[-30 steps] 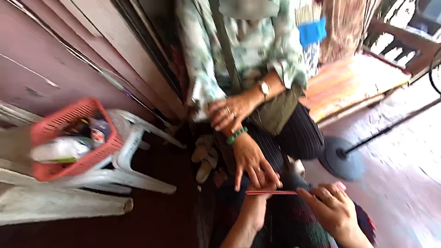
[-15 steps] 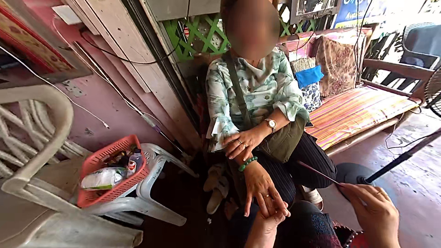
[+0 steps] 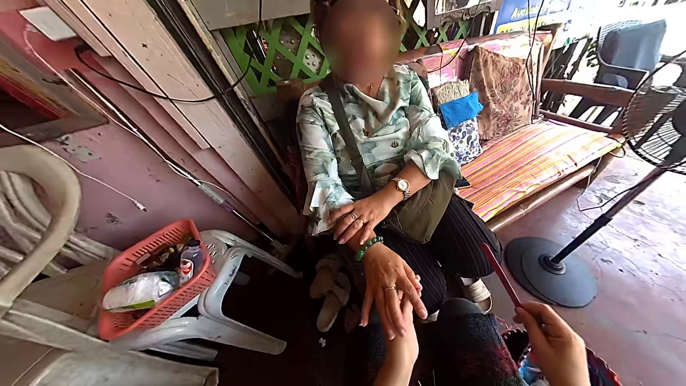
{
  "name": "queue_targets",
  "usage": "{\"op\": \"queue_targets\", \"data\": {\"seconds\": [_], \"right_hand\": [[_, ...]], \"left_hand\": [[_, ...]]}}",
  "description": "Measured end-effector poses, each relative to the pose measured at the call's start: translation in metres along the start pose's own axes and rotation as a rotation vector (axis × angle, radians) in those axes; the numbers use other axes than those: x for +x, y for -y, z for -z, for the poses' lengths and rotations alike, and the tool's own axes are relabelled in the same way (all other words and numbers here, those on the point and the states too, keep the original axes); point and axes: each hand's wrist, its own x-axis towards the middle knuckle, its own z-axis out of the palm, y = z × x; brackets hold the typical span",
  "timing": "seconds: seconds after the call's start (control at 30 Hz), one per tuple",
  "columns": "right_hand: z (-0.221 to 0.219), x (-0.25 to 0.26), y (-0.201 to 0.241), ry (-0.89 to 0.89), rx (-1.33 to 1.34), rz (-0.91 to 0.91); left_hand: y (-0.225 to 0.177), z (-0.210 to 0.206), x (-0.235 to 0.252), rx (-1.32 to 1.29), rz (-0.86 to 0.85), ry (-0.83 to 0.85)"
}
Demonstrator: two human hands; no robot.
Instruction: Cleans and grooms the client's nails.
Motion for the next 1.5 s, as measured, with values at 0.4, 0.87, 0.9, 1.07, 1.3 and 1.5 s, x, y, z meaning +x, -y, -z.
{"op": "queue_targets", "data": {"seconds": [0.4,0.87,0.9,1.07,1.3,1.5], "right_hand": [[-0.028,0.016,0.001,0.074,-0.159,0.085],[-0.029,-0.008,0.02,-0.003,-0.05,0.23],[-0.033,-0.014,0.032,0.005,-0.011,0.328],[-0.038,-0.021,0.047,0.113,-0.059,0.444],[-0.015,-0.018,0.041,0.036,-0.09,0.426],[-0.012,0.002,0.032,-0.036,-0.264,0.338]], "left_hand": [[-0.049,0.004,0.005,-0.073,0.253,0.076],[-0.061,0.008,-0.009,0.003,0.143,0.212],[-0.064,0.003,-0.011,0.048,0.13,0.221],[-0.069,0.001,-0.014,0.041,0.167,0.241],[-0.062,0.002,-0.017,0.01,0.242,0.178],[-0.061,0.001,-0.018,-0.005,0.256,0.163]]}}
